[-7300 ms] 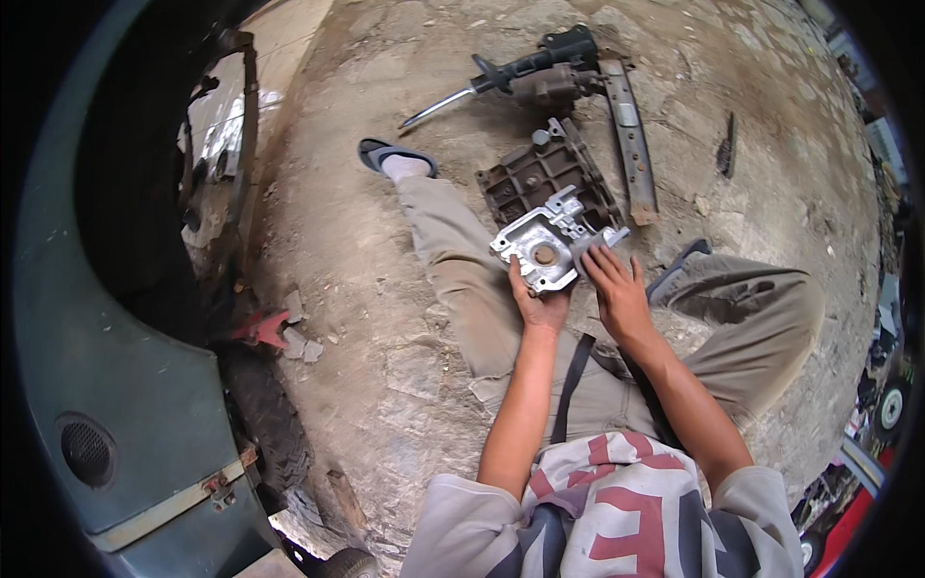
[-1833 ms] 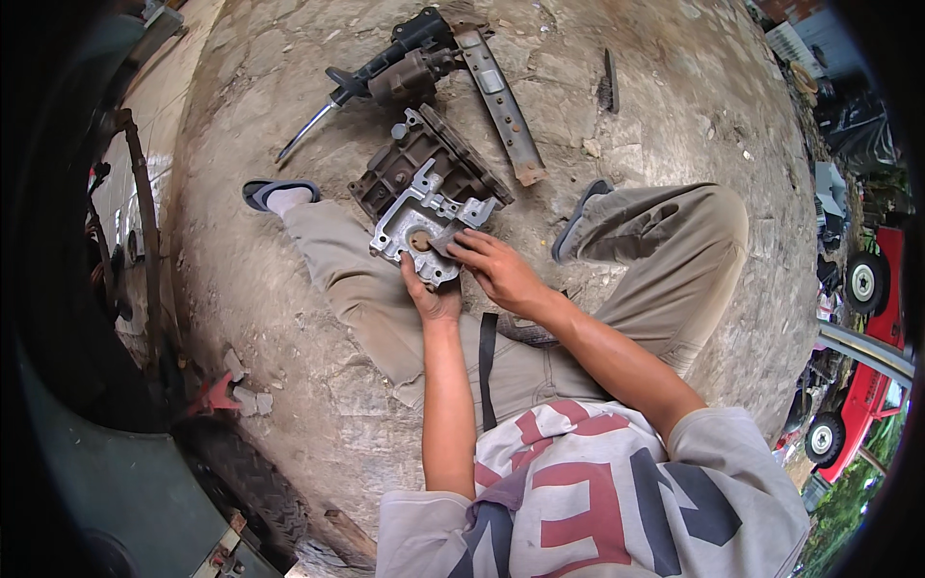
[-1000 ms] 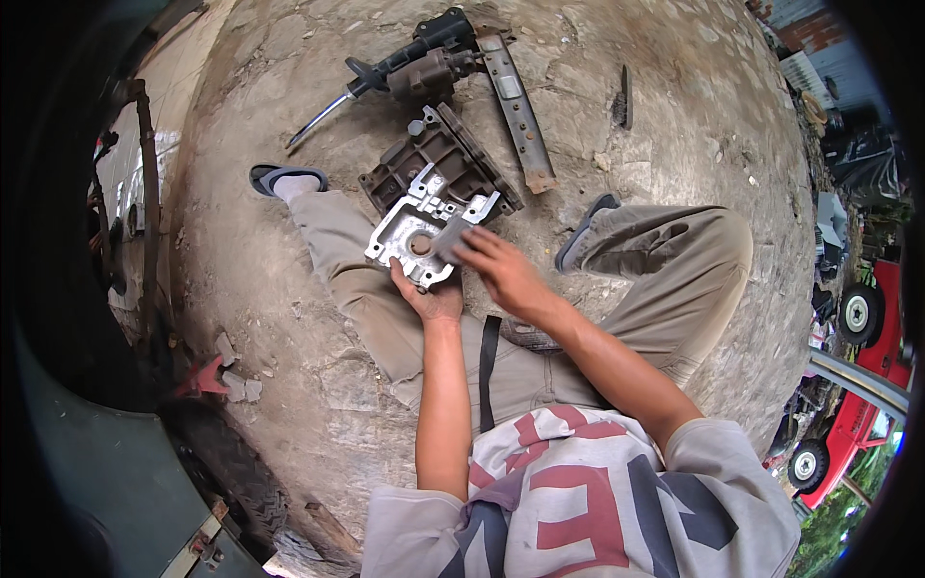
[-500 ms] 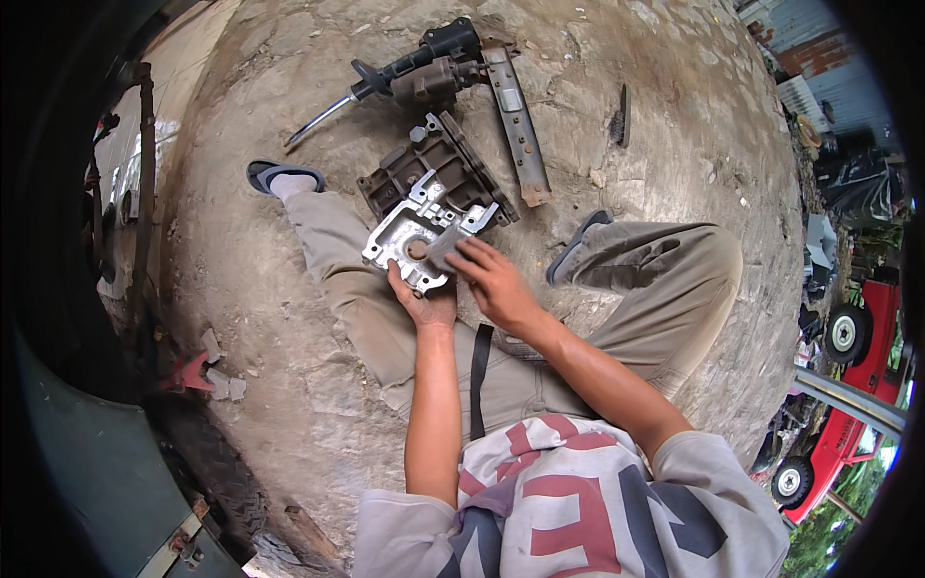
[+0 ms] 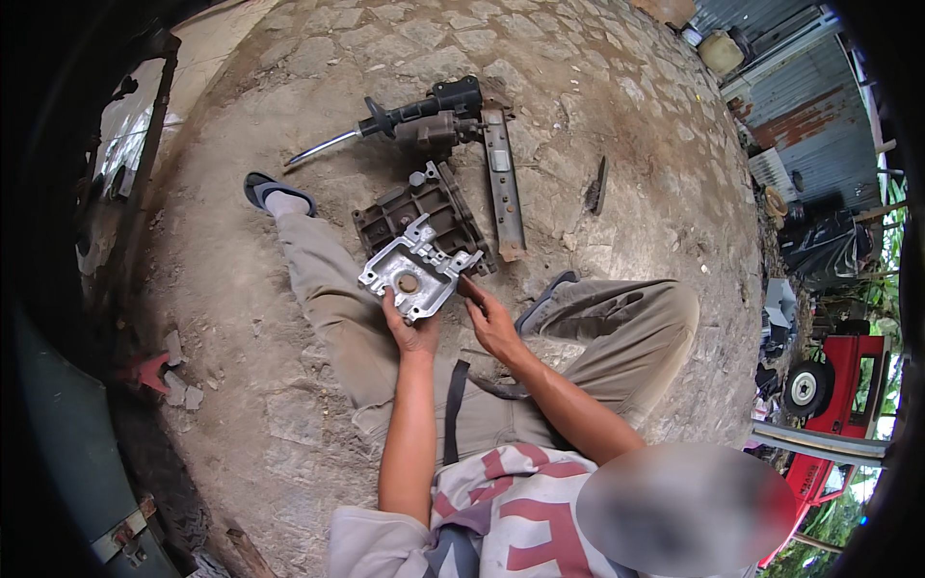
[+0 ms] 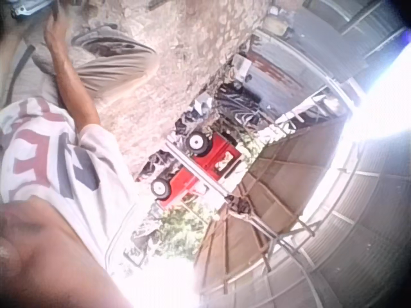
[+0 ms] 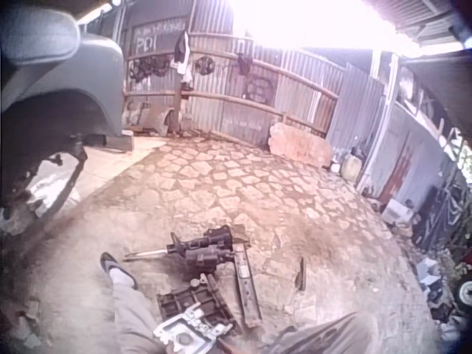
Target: The person sits on the ground and scrubs a metal engine part with sandpaper, then uses a manual grease gun to pump grease into the part. The person handles the part and tools by hand throughout.
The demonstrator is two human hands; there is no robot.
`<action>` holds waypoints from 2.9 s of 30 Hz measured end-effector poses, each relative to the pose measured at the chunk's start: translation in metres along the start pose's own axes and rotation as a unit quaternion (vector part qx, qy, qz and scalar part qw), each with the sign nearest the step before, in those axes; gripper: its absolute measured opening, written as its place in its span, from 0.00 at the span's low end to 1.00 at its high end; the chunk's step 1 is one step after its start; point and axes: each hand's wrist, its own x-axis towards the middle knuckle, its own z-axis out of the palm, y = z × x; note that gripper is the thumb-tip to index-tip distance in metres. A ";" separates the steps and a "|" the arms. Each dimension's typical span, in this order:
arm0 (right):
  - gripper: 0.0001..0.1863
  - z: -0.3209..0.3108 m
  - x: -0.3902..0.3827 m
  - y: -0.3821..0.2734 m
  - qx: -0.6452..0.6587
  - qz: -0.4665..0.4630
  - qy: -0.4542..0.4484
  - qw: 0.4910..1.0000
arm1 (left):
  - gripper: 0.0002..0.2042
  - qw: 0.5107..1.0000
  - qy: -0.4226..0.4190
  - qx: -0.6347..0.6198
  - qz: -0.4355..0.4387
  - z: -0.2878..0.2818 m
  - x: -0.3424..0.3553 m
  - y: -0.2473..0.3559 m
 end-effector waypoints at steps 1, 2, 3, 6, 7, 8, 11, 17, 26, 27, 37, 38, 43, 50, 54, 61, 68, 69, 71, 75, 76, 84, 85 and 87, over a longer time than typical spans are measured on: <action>0.25 0.004 -0.005 0.001 -0.015 -0.022 -0.009 1.000 | 0.31 1.000 0.019 0.002 0.015 -0.010 0.001 0.002; 0.24 0.009 -0.006 -0.001 -0.030 -0.049 -0.019 0.998 | 0.31 0.999 0.035 0.003 0.033 -0.017 0.003 0.006; 0.25 0.010 -0.006 -0.009 -0.030 -0.068 -0.021 0.997 | 0.30 0.998 0.038 -0.004 0.043 -0.019 0.006 0.006; 0.26 0.005 -0.010 -0.027 -0.103 -0.191 -0.003 0.976 | 0.29 0.999 0.001 0.037 0.036 -0.013 0.003 0.003; 0.27 0.005 -0.011 -0.028 -0.133 -0.202 -0.028 0.970 | 0.29 0.998 -0.006 0.040 0.051 -0.013 0.003 0.003; 0.28 0.004 -0.015 -0.025 -0.146 -0.190 -0.047 0.970 | 0.28 0.998 -0.019 0.026 0.048 -0.012 0.007 0.001; 0.27 0.007 -0.026 -0.019 -0.195 -0.178 -0.068 0.962 | 0.27 0.998 -0.020 0.013 0.055 -0.010 0.002 -0.005; 0.22 0.018 -0.017 -0.022 -0.137 -0.123 -0.062 0.981 | 0.24 0.997 -0.023 -0.027 0.062 -0.020 0.010 -0.001; 0.25 0.047 -0.008 -0.001 -0.071 -0.009 0.011 0.997 | 0.23 0.999 -0.012 -0.011 0.046 -0.017 0.009 0.002; 0.22 0.050 -0.011 0.002 -0.098 -0.058 0.059 0.992 | 0.23 0.999 -0.020 -0.019 0.033 -0.016 0.010 0.001; 0.22 0.003 0.016 -0.009 0.026 0.017 0.093 0.995 | 0.32 1.000 0.006 0.004 -0.003 -0.009 -0.003 0.018; 0.23 -0.004 0.022 -0.019 0.017 0.006 0.083 0.996 | 0.32 1.000 0.000 0.006 -0.003 -0.007 -0.002 0.017; 0.22 -0.009 0.050 -0.025 -0.090 -0.032 0.020 0.995 | 0.31 1.000 -0.017 0.017 0.013 0.001 -0.004 0.012; 0.18 0.010 0.068 -0.024 -0.119 0.001 0.018 0.993 | 0.32 0.999 -0.010 0.016 0.032 -0.001 -0.007 0.014; 0.19 0.012 0.066 -0.021 -0.118 0.019 0.020 0.993 | 0.31 0.999 -0.018 0.014 0.029 0.006 -0.010 0.014; 0.19 0.032 0.086 -0.027 -0.126 0.005 0.024 0.992 | 0.30 0.999 0.029 0.013 0.033 0.004 -0.009 0.015; 0.20 0.024 0.070 -0.020 -0.187 -0.034 0.050 0.981 | 0.30 0.999 0.017 0.032 0.041 0.006 -0.012 0.013; 0.20 0.025 0.070 -0.021 -0.152 -0.002 0.058 0.987 | 0.30 0.998 0.010 0.035 0.043 0.004 -0.013 0.013; 0.20 0.026 0.077 -0.017 -0.099 0.041 0.072 0.992 | 0.30 0.998 -0.001 0.037 0.045 0.007 -0.013 0.013; 0.19 0.026 0.086 -0.014 -0.113 0.042 0.049 0.991 | 0.29 0.999 0.012 0.023 0.044 0.010 -0.013 0.013; 0.19 0.024 0.087 -0.018 -0.121 0.042 0.035 0.991 | 0.29 0.999 0.021 0.018 0.044 0.009 -0.014 0.013; 0.19 0.011 0.084 -0.024 -0.149 0.080 -0.047 0.984 | 0.27 0.999 0.032 0.009 0.038 0.004 -0.011 0.013; 0.19 0.013 0.083 -0.024 -0.149 0.078 -0.041 0.985 | 0.28 0.999 0.029 0.021 0.035 0.004 -0.010 0.014; 0.19 0.015 0.086 -0.024 -0.148 0.076 -0.027 0.986 | 0.29 0.999 0.026 0.029 0.033 0.004 -0.009 0.012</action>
